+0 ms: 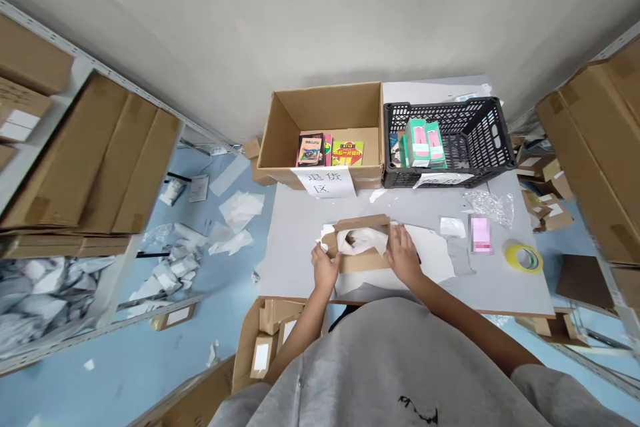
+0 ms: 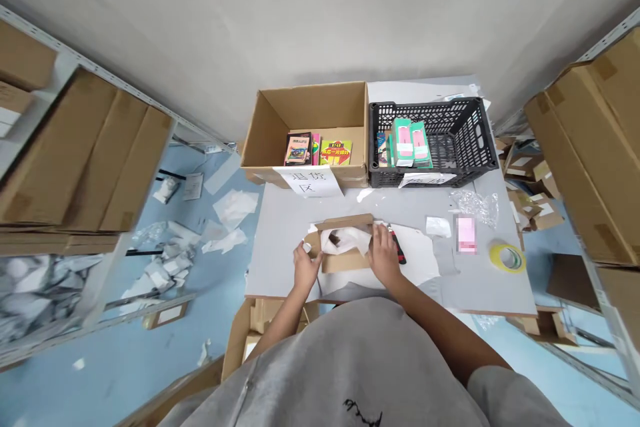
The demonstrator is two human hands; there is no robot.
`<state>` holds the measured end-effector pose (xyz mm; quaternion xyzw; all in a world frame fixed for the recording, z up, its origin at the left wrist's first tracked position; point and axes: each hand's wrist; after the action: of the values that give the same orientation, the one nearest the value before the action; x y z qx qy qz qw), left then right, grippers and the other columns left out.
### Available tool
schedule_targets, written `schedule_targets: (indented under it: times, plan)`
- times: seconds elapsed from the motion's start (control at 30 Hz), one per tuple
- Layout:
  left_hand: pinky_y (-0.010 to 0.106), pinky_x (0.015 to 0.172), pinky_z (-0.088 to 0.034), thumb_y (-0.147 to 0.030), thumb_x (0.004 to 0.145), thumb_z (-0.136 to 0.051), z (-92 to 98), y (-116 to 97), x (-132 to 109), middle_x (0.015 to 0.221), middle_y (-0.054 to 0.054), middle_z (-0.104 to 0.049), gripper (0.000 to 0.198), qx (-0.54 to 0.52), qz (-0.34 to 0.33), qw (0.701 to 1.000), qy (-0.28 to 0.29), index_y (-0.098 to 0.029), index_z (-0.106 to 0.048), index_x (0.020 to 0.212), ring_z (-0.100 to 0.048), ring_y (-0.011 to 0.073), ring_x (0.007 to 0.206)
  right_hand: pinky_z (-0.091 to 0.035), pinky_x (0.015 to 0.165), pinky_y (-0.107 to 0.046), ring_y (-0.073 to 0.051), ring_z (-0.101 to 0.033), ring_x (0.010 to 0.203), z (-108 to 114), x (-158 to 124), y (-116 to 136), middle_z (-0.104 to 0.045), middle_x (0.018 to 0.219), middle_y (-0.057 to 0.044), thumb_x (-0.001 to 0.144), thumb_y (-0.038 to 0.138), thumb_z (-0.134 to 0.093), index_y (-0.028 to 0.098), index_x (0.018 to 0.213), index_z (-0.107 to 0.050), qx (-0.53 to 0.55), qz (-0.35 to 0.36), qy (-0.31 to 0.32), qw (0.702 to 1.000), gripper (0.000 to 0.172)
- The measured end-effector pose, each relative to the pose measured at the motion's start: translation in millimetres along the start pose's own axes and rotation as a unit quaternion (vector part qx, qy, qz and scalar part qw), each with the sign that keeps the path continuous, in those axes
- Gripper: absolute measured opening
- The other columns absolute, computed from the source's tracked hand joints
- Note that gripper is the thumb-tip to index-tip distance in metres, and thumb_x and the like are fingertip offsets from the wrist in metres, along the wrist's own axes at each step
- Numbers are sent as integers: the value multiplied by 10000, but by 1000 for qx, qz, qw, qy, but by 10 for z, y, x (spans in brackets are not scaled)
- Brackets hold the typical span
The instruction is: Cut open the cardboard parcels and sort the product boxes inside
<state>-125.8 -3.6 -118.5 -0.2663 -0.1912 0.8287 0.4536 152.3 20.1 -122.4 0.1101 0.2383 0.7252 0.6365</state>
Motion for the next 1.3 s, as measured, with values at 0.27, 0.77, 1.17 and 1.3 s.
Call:
schedule_targets:
  times: [0.27,0.77,1.17,1.3]
  plan:
    - [361,968,-582,-390,963,-725,15,20,299,1067,75,-823,324,-93,0,988,124,-200,-706,1225,-762,283,1108,-464,1264,-474,-351,-536,1561,-250,259,258,-555,1655,-280,1019,192,-547,53,1764,-283,36,-203,-8,978,803]
    - [390,962,-569,-280,936,-692,-429,-2208,-136,1133,135,-833,267,42,-274,938,207,-237,-751,1193,-769,364,1146,-564,1111,-449,-374,-721,1261,1369,-744,-1076,-769,1333,-230,985,285,-617,109,1648,-537,60,-354,-165,918,690]
    - [522,1394,-300,-243,1079,-586,-1581,-4302,-805,1716,125,-510,548,-206,-512,808,206,-238,-553,1625,-427,305,1644,-301,1357,-624,-399,-413,1627,2657,-834,-2280,-462,1728,-272,1073,351,-460,85,1599,-587,18,-300,-313,901,602]
    - [474,1297,-454,-202,1094,-494,-972,-2831,-737,1515,112,-680,432,-171,-400,890,132,-269,-671,1482,-586,276,1498,-424,1318,-542,-338,-561,1520,1891,-268,-1293,-636,1587,-197,1098,337,-452,162,1563,-651,66,-80,-207,973,536]
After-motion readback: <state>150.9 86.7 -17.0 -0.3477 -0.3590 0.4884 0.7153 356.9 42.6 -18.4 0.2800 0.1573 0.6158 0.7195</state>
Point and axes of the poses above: each hand's wrist, its own x-axis towards the middle knuckle, its own z-axis out of the back of the hand, y = z × x
